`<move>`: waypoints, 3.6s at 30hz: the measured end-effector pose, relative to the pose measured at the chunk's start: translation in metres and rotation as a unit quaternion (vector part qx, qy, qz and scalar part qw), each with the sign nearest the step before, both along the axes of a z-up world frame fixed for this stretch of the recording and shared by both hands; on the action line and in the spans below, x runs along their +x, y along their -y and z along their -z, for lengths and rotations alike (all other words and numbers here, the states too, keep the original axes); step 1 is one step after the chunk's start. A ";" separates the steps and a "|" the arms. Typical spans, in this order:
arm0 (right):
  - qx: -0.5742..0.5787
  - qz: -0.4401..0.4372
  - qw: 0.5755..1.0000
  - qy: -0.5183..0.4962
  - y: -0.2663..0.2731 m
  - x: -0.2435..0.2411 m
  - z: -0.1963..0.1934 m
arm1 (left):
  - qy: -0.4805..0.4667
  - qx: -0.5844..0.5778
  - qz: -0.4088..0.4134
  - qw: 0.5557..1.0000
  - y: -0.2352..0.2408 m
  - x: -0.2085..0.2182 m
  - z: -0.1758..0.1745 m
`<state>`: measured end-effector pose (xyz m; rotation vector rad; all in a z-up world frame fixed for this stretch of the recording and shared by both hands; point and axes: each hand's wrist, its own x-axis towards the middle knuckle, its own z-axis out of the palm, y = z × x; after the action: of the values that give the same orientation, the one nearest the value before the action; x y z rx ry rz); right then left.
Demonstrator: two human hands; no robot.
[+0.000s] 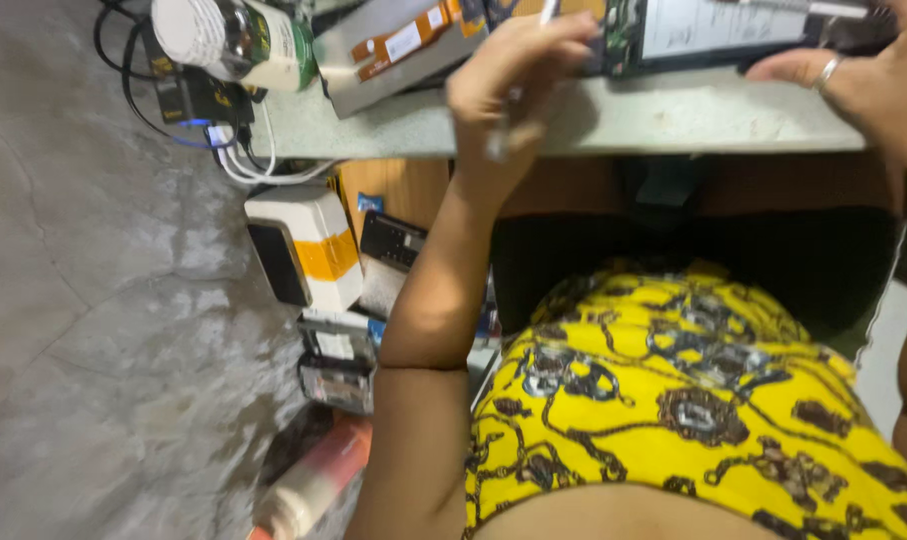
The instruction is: The person uses a metal spudger and tweezers to pry and separate the back cover of a disassembled smartphone. They carefully work along the edges to release clips and lift the casing, exposing the internal battery and circuitry.
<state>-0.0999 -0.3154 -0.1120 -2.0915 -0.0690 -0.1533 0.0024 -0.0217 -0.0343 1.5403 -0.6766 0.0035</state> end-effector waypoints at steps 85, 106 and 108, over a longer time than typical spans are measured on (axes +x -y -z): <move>-0.402 0.046 0.896 0.182 -0.022 -0.004 -0.094 | -0.050 -0.096 -0.075 0.991 -0.009 -0.030 -0.029; -0.083 0.026 0.995 0.042 -0.007 -0.006 -0.096 | -0.139 -0.131 -0.104 0.976 -0.004 -0.019 -0.021; -0.095 -0.006 0.993 0.069 -0.027 -0.013 -0.095 | -0.183 -0.117 -0.079 0.973 -0.003 -0.035 -0.036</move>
<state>-0.1125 -0.2887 -0.0167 -2.2674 -0.1863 -0.2947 -0.0324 -0.0188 0.0014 1.3173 -0.2501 -0.0778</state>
